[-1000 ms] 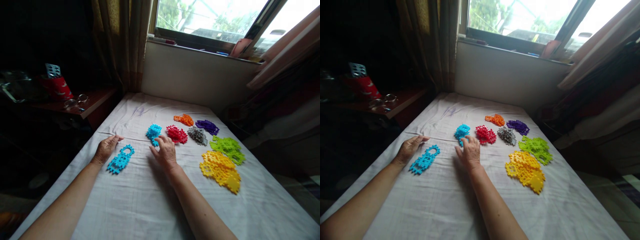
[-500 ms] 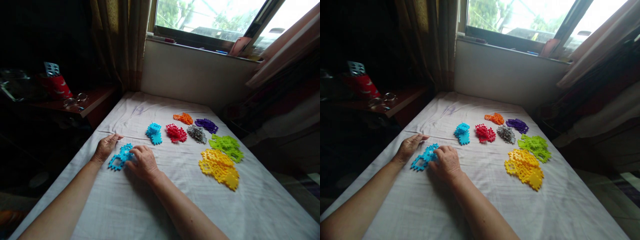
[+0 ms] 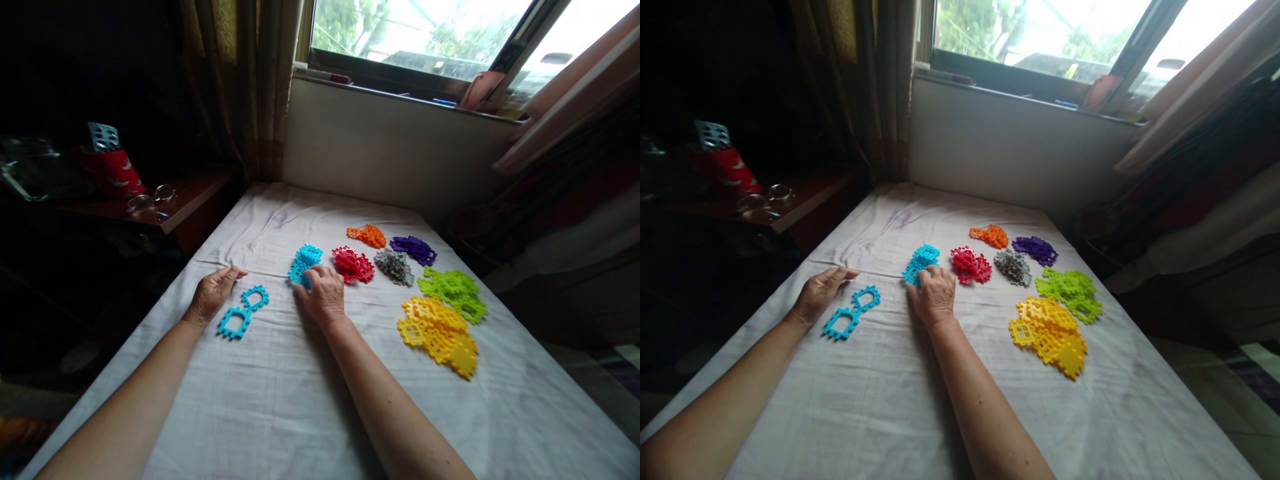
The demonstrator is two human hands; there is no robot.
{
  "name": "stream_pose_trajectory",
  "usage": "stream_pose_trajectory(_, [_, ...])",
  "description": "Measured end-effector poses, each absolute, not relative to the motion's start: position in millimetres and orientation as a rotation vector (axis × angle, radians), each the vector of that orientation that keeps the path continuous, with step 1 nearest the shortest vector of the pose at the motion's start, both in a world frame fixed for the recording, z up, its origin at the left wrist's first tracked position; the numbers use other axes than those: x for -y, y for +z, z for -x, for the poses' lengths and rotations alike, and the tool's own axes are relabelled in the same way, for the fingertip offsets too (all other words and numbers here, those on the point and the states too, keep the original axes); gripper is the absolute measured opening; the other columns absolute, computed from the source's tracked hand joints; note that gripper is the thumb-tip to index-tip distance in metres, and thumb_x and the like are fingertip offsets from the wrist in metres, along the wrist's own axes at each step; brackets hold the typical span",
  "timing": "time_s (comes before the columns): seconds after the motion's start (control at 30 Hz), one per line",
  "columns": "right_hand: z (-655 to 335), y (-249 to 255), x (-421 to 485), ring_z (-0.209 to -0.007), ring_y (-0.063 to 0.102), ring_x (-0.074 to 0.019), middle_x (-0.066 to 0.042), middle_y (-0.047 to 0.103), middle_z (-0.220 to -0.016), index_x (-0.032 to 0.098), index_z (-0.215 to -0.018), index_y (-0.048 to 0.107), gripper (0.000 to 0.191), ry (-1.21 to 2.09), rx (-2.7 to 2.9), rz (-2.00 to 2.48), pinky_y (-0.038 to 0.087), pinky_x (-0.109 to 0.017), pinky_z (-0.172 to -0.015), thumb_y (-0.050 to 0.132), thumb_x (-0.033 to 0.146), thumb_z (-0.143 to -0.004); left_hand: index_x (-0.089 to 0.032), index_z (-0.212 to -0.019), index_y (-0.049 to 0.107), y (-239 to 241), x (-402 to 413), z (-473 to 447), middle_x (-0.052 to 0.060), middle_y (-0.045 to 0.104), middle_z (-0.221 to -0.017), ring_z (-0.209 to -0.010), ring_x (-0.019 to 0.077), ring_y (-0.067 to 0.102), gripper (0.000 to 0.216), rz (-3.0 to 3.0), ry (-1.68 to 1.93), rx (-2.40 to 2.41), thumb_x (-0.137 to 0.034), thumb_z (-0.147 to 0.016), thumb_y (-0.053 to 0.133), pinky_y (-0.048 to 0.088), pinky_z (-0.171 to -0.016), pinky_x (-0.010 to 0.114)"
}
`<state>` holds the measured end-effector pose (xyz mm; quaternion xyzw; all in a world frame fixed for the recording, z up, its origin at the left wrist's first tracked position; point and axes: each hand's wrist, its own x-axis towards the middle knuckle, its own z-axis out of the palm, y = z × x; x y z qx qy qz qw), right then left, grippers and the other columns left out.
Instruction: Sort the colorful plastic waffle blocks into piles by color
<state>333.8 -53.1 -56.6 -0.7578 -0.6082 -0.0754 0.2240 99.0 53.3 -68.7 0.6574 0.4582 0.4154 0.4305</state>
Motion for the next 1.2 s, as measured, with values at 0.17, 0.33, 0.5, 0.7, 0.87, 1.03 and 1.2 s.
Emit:
stream_pose_trajectory(0.17, [-320.5, -49.5, 56.9, -0.115, 0.052, -0.0283, -0.010, 0.063, -0.130, 0.024, -0.108, 0.071, 0.024, -0.144, 1.759, 2.022, 0.038, -0.041, -0.094, 0.066, 0.038, -0.088, -0.017, -0.090, 0.076, -70.2, -54.7, -98.1, 0.013, 0.077, -0.100, -0.101, 0.0277, 0.070, 0.077, -1.645, 1.043, -1.138, -0.087, -0.067, 0.055, 0.053, -0.097, 0.041])
stream_pose_trajectory(0.33, [-292.8, -43.7, 54.7, -0.126, 0.047, -0.0254, -0.005, 0.059, -0.139, 0.029, -0.124, 0.064, 0.036, 0.099, 2.190, 1.712, 0.041, -0.041, -0.099, 0.064, 0.037, -0.089, -0.017, -0.091, 0.076, -72.7, -56.1, -97.1, 0.012, 0.077, -0.097, -0.098, 0.0274, 0.070, 0.076, -1.659, 1.052, -1.117, -0.086, -0.069, 0.055, 0.053, -0.096, 0.041])
stream_pose_trajectory(0.5, [-279.3, -42.3, 47.0, -0.133, 0.042, -0.0255, -0.005, 0.054, -0.146, 0.027, -0.133, 0.058, 0.048, 0.202, 2.348, 1.615, 0.039, -0.043, -0.104, 0.063, 0.031, -0.086, -0.017, -0.091, 0.076, -73.0, -56.5, -97.2, 0.013, 0.077, -0.098, -0.099, 0.0277, 0.070, 0.076, -1.654, 1.063, -1.105, -0.086, -0.069, 0.054, 0.054, -0.095, 0.041])
stream_pose_trajectory(0.7, [-281.2, -43.1, 43.4, -0.120, 0.051, -0.0246, -0.004, 0.065, -0.128, 0.027, -0.126, 0.062, 0.040, 0.204, 2.303, 1.664, 0.040, -0.040, -0.098, 0.062, 0.034, -0.087, -0.016, -0.093, 0.076, -75.4, -58.1, -97.0, 0.012, 0.077, -0.097, -0.097, 0.0269, 0.070, 0.076, -1.660, 1.066, -1.112, -0.086, -0.070, 0.053, 0.054, -0.093, 0.040])
stream_pose_trajectory(0.87, [-288.9, -45.4, 46.4, -0.114, 0.054, -0.0251, -0.006, 0.068, -0.120, 0.027, -0.123, 0.064, 0.043, 0.139, 2.205, 1.749, 0.040, -0.040, -0.096, 0.068, 0.041, -0.083, -0.016, -0.092, 0.076, -73.1, -57.1, -97.3, 0.013, 0.077, -0.097, -0.097, 0.0272, 0.070, 0.077, -1.652, 1.047, -1.124, -0.087, -0.069, 0.053, 0.053, -0.095, 0.041])
stream_pose_trajectory(1.03, [-293.0, -48.6, 49.8, -0.113, 0.055, -0.0253, -0.005, 0.069, -0.117, 0.027, -0.120, 0.065, 0.042, 0.116, 2.137, 1.800, 0.040, -0.039, -0.092, 0.069, 0.042, -0.081, -0.016, -0.091, 0.076, -70.4, -54.8, -97.7, 0.013, 0.077, -0.097, -0.098, 0.0273, 0.070, 0.077, -1.649, 1.048, -1.120, -0.087, -0.068, 0.054, 0.054, -0.094, 0.040])
stream_pose_trajectory(1.2, [-291.7, -47.7, 50.5, -0.112, 0.055, -0.0246, -0.004, 0.070, -0.118, 0.027, -0.117, 0.067, 0.038, 0.120, 2.159, 1.782, 0.040, -0.039, -0.094, 0.070, 0.041, -0.081, -0.016, -0.092, 0.076, -70.5, -54.1, -97.7, 0.013, 0.077, -0.098, -0.099, 0.0268, 0.070, 0.077, -1.657, 1.047, -1.128, -0.086, -0.069, 0.054, 0.054, -0.094, 0.039])
